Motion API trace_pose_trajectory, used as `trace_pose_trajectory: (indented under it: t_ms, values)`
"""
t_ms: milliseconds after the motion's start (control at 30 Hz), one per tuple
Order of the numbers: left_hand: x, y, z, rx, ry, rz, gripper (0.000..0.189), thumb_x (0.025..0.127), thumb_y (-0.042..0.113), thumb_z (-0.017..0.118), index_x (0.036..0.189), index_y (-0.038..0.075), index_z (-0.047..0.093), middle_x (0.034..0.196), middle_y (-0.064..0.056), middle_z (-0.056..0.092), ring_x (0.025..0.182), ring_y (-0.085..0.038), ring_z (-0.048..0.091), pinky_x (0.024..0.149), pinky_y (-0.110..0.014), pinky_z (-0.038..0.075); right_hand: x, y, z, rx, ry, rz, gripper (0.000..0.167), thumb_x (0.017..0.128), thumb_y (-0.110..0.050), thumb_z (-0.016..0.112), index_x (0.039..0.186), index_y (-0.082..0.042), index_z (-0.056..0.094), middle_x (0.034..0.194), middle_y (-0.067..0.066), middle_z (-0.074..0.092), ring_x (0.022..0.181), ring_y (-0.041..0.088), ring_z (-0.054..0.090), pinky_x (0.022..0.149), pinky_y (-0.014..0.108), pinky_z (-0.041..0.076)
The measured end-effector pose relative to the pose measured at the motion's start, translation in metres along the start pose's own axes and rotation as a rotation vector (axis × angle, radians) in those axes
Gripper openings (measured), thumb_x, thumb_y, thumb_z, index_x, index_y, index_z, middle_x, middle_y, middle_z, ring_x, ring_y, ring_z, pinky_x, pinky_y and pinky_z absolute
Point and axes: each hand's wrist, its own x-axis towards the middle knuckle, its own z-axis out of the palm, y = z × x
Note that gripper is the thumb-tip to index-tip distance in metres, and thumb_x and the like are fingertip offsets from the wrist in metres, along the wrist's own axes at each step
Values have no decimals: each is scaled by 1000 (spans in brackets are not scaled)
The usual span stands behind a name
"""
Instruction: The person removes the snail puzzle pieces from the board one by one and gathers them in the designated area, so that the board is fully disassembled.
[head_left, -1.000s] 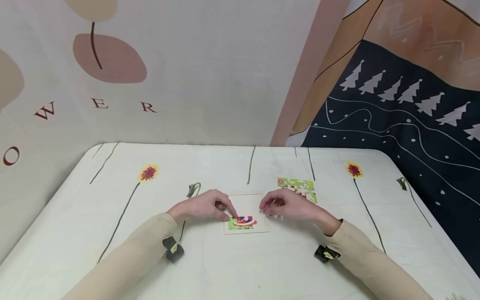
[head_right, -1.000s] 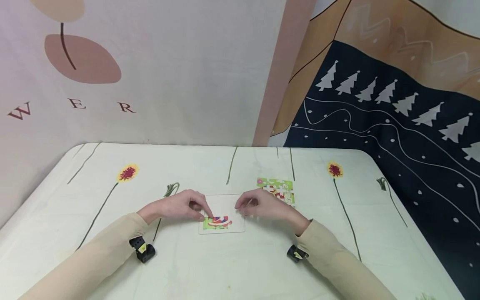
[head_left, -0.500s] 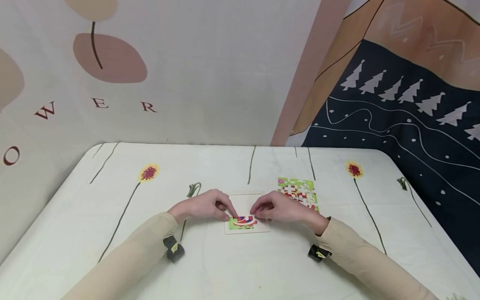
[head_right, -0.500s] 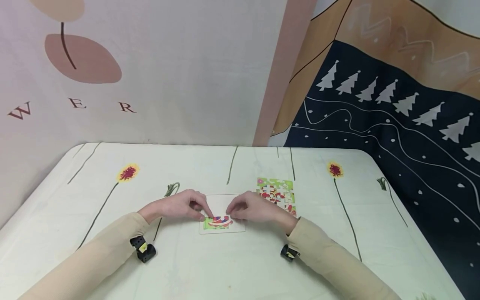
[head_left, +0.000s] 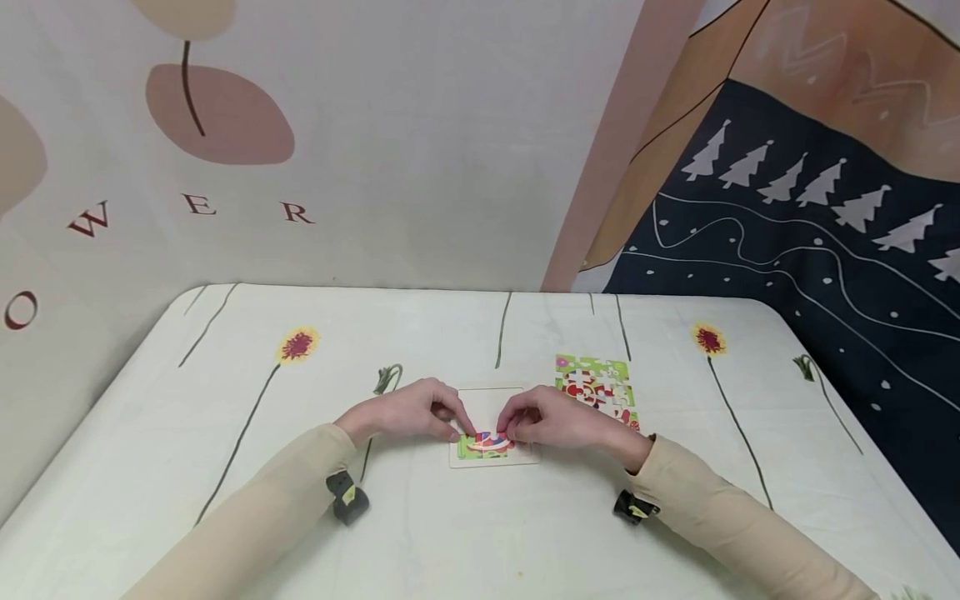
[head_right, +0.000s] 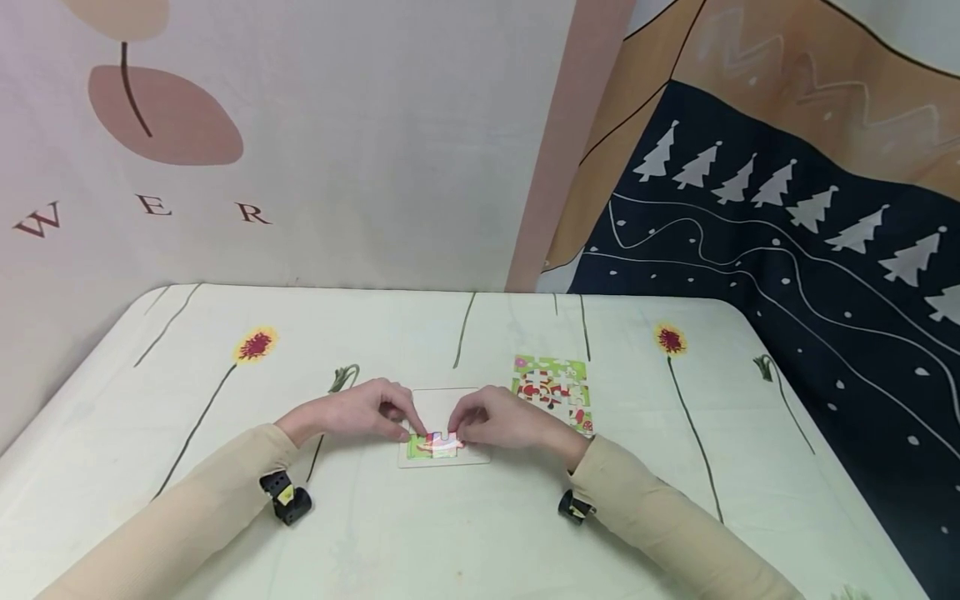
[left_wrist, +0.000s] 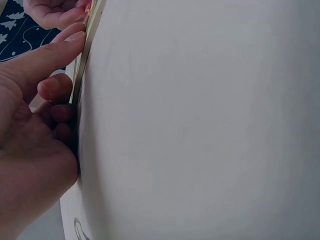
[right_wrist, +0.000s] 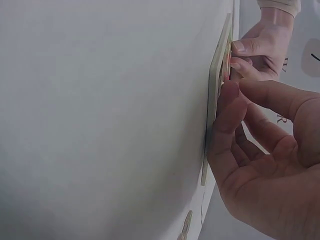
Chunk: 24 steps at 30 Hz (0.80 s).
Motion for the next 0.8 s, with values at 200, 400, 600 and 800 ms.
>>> trace_pose_trajectory:
  t_ms: [200, 400, 600, 800]
  values:
    - [0, 0, 0, -8, 2, 2, 18, 81, -2, 71, 96, 6, 77, 71, 6, 47, 67, -9, 41, 66, -23, 34, 0, 3, -1, -4, 1, -35, 12, 90, 2, 61, 96, -5, 67, 82, -3, 61, 70, 10, 52, 66, 25, 42]
    - [1, 0, 0, -2, -1, 2, 19, 81, -1, 71, 97, 7, 77, 71, 6, 46, 68, -9, 41, 66, -24, 34, 0, 3, 0, -4, 1, -39, 11, 90, 1, 61, 96, -6, 67, 84, -2, 61, 72, 11, 53, 67, 25, 43]
    - [0, 0, 0, -1, 0, -1, 19, 81, -1, 71, 97, 7, 77, 70, 6, 43, 69, -10, 40, 68, -25, 33, 1, 0, 0, 17, 0, -36, 11, 88, 3, 60, 95, -5, 65, 84, -1, 61, 73, 13, 55, 68, 26, 43]
    - [0, 0, 0, -5, -2, -9, 19, 81, -1, 71, 97, 7, 76, 70, 6, 43, 69, -10, 40, 68, -24, 33, 3, 1, 1, 41, 0, -30, 10, 88, 4, 60, 93, -3, 65, 84, 1, 61, 74, 14, 54, 68, 26, 43]
